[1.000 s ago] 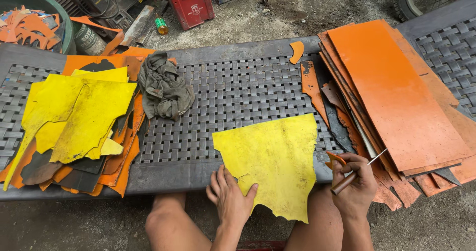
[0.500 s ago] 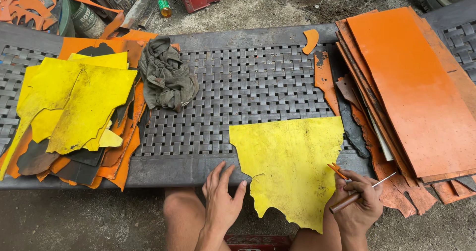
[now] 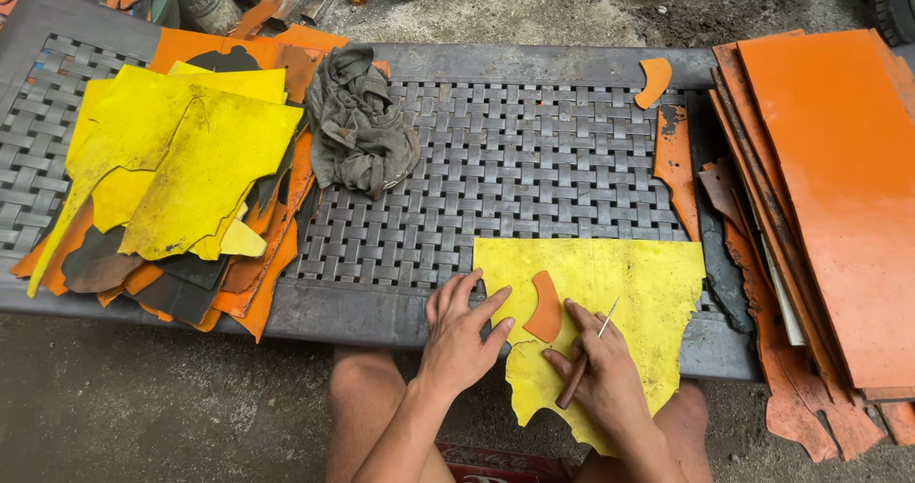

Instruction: The person uses a small knife to cut shapes from yellow rubber sheets using an orange template as a guide. They repeatedly trace around the template, cut out the shapes, and place the finished pieces aside.

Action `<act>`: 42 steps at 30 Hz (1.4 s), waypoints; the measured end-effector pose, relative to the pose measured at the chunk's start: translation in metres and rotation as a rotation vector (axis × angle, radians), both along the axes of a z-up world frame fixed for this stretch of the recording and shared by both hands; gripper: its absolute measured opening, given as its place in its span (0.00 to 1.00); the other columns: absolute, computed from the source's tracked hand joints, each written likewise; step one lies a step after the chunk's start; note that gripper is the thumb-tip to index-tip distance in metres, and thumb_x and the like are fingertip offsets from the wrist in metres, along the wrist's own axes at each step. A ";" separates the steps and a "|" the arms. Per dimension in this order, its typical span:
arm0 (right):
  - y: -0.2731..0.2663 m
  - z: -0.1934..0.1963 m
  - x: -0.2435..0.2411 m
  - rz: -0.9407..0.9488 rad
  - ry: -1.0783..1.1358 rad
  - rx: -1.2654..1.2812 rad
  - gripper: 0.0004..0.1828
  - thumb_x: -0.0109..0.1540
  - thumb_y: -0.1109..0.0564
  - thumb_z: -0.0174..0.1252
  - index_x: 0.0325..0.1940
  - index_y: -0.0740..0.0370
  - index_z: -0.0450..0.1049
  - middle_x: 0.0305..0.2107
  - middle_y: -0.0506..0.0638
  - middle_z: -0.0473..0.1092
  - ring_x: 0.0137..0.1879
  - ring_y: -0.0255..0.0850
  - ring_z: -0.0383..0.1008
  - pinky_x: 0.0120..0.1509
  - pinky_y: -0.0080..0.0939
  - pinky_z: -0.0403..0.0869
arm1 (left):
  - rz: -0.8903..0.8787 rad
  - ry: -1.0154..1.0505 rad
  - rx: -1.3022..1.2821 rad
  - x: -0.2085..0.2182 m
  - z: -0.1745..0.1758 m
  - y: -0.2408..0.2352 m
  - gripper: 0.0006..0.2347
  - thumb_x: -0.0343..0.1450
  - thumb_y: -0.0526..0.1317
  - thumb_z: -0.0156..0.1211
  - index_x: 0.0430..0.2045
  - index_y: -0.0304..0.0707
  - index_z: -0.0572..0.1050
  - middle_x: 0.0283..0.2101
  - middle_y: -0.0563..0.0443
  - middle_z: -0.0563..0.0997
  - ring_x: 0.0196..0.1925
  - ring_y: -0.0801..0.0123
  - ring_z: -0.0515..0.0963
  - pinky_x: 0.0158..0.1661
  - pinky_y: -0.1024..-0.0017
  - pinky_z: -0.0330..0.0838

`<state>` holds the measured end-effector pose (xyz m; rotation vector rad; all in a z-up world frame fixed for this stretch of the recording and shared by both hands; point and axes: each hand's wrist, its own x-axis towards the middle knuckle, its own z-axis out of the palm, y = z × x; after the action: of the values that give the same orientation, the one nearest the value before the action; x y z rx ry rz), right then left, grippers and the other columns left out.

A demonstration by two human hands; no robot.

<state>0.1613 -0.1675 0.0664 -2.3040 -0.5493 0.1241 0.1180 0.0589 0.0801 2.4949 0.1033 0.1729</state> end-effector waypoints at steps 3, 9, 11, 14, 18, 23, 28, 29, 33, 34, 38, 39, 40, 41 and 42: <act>0.014 0.005 0.014 0.058 -0.106 -0.009 0.32 0.52 0.53 0.72 0.57 0.61 0.68 0.32 0.56 0.72 0.62 0.53 0.71 0.73 0.53 0.64 | -0.024 0.027 0.051 0.010 0.000 -0.001 0.21 0.71 0.48 0.62 0.60 0.51 0.75 0.70 0.27 0.58 0.72 0.39 0.53 0.66 0.41 0.42; 0.045 0.008 0.053 0.237 -0.013 -0.147 0.32 0.56 0.50 0.70 0.62 0.62 0.72 0.29 0.55 0.73 0.72 0.51 0.64 0.79 0.55 0.55 | 0.098 0.026 0.139 0.023 -0.010 0.018 0.24 0.70 0.52 0.61 0.62 0.52 0.72 0.71 0.25 0.55 0.72 0.38 0.53 0.66 0.41 0.43; 0.055 0.009 0.063 0.296 -0.030 -0.159 0.31 0.58 0.48 0.69 0.61 0.62 0.72 0.32 0.54 0.75 0.74 0.51 0.63 0.81 0.55 0.54 | 0.111 -0.019 0.108 0.022 -0.013 0.026 0.25 0.71 0.53 0.60 0.63 0.50 0.72 0.72 0.28 0.57 0.73 0.39 0.54 0.67 0.42 0.44; 0.063 0.010 0.070 0.334 -0.074 -0.091 0.20 0.55 0.49 0.69 0.27 0.62 0.66 0.60 0.52 0.72 0.74 0.53 0.59 0.79 0.56 0.52 | 0.106 -0.037 0.082 0.019 -0.019 0.030 0.27 0.71 0.57 0.60 0.63 0.48 0.72 0.71 0.28 0.57 0.73 0.40 0.54 0.68 0.42 0.44; 0.068 0.009 0.071 0.312 -0.040 -0.084 0.21 0.55 0.48 0.70 0.24 0.61 0.64 0.61 0.49 0.71 0.75 0.52 0.57 0.80 0.56 0.48 | 0.109 0.009 0.122 0.023 -0.022 0.028 0.26 0.69 0.60 0.59 0.60 0.52 0.74 0.71 0.28 0.56 0.73 0.40 0.52 0.67 0.42 0.40; 0.070 0.007 0.070 0.317 -0.084 -0.029 0.21 0.55 0.49 0.69 0.25 0.61 0.63 0.61 0.48 0.72 0.74 0.52 0.60 0.79 0.55 0.52 | 0.123 0.012 0.137 0.022 -0.019 0.026 0.26 0.71 0.60 0.58 0.61 0.50 0.74 0.72 0.29 0.57 0.73 0.41 0.53 0.68 0.45 0.42; 0.070 0.006 0.068 0.299 -0.132 -0.038 0.21 0.55 0.48 0.69 0.24 0.60 0.63 0.60 0.49 0.72 0.73 0.52 0.61 0.78 0.55 0.53 | 0.119 0.002 0.123 0.021 -0.013 0.025 0.24 0.71 0.58 0.57 0.59 0.52 0.76 0.71 0.30 0.57 0.73 0.43 0.53 0.69 0.46 0.43; 0.070 0.006 0.068 0.296 -0.139 -0.039 0.22 0.55 0.48 0.69 0.23 0.60 0.63 0.60 0.49 0.72 0.73 0.52 0.62 0.78 0.55 0.53 | 0.117 -0.006 0.123 0.021 -0.013 0.025 0.24 0.71 0.58 0.57 0.59 0.52 0.76 0.71 0.29 0.57 0.73 0.42 0.54 0.68 0.46 0.43; 0.071 0.006 0.067 0.284 -0.134 -0.018 0.22 0.55 0.48 0.69 0.24 0.60 0.63 0.60 0.48 0.73 0.73 0.52 0.62 0.78 0.55 0.54 | 0.116 -0.023 0.126 0.021 -0.011 0.025 0.23 0.71 0.58 0.57 0.59 0.52 0.76 0.71 0.29 0.57 0.73 0.42 0.54 0.68 0.47 0.43; 0.071 0.006 0.067 0.282 -0.133 -0.016 0.21 0.55 0.48 0.69 0.24 0.60 0.63 0.60 0.48 0.73 0.73 0.52 0.62 0.78 0.55 0.54 | 0.115 -0.021 0.131 0.021 -0.011 0.025 0.23 0.71 0.58 0.57 0.59 0.52 0.76 0.71 0.29 0.57 0.73 0.42 0.54 0.68 0.46 0.43; 0.072 0.007 0.067 0.280 -0.133 -0.034 0.22 0.55 0.48 0.69 0.23 0.60 0.63 0.60 0.47 0.73 0.73 0.52 0.62 0.77 0.55 0.54 | 0.114 -0.023 0.142 0.021 -0.010 0.024 0.23 0.71 0.57 0.57 0.59 0.52 0.76 0.71 0.29 0.57 0.73 0.42 0.54 0.68 0.47 0.44; 0.072 0.008 0.067 0.281 -0.134 -0.030 0.22 0.55 0.48 0.69 0.23 0.60 0.63 0.60 0.48 0.73 0.73 0.52 0.62 0.77 0.55 0.54 | 0.115 -0.026 0.143 0.021 -0.009 0.024 0.23 0.71 0.57 0.57 0.59 0.52 0.76 0.71 0.29 0.57 0.73 0.42 0.54 0.68 0.47 0.44; 0.072 0.008 0.067 0.282 -0.135 -0.026 0.22 0.55 0.48 0.68 0.24 0.60 0.63 0.60 0.48 0.73 0.73 0.52 0.62 0.77 0.55 0.54 | 0.115 -0.027 0.141 0.021 -0.009 0.024 0.23 0.71 0.57 0.57 0.59 0.52 0.76 0.71 0.29 0.57 0.73 0.42 0.54 0.68 0.47 0.44; 0.073 0.009 0.067 0.282 -0.136 -0.022 0.21 0.56 0.48 0.68 0.24 0.60 0.63 0.60 0.48 0.73 0.73 0.52 0.62 0.77 0.56 0.54 | 0.116 -0.028 0.139 0.021 -0.009 0.024 0.23 0.71 0.57 0.57 0.59 0.52 0.76 0.71 0.29 0.57 0.73 0.42 0.54 0.68 0.47 0.44; 0.073 0.009 0.067 0.281 -0.135 -0.023 0.21 0.56 0.48 0.68 0.24 0.60 0.63 0.60 0.48 0.73 0.73 0.52 0.62 0.78 0.56 0.54 | 0.117 -0.029 0.138 0.021 -0.009 0.024 0.23 0.71 0.57 0.57 0.59 0.52 0.76 0.71 0.29 0.57 0.73 0.42 0.54 0.68 0.47 0.44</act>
<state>0.2281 -0.0948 0.0757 -2.2573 -0.9446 0.1109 0.1390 0.0829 0.0709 2.6238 0.2324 0.2726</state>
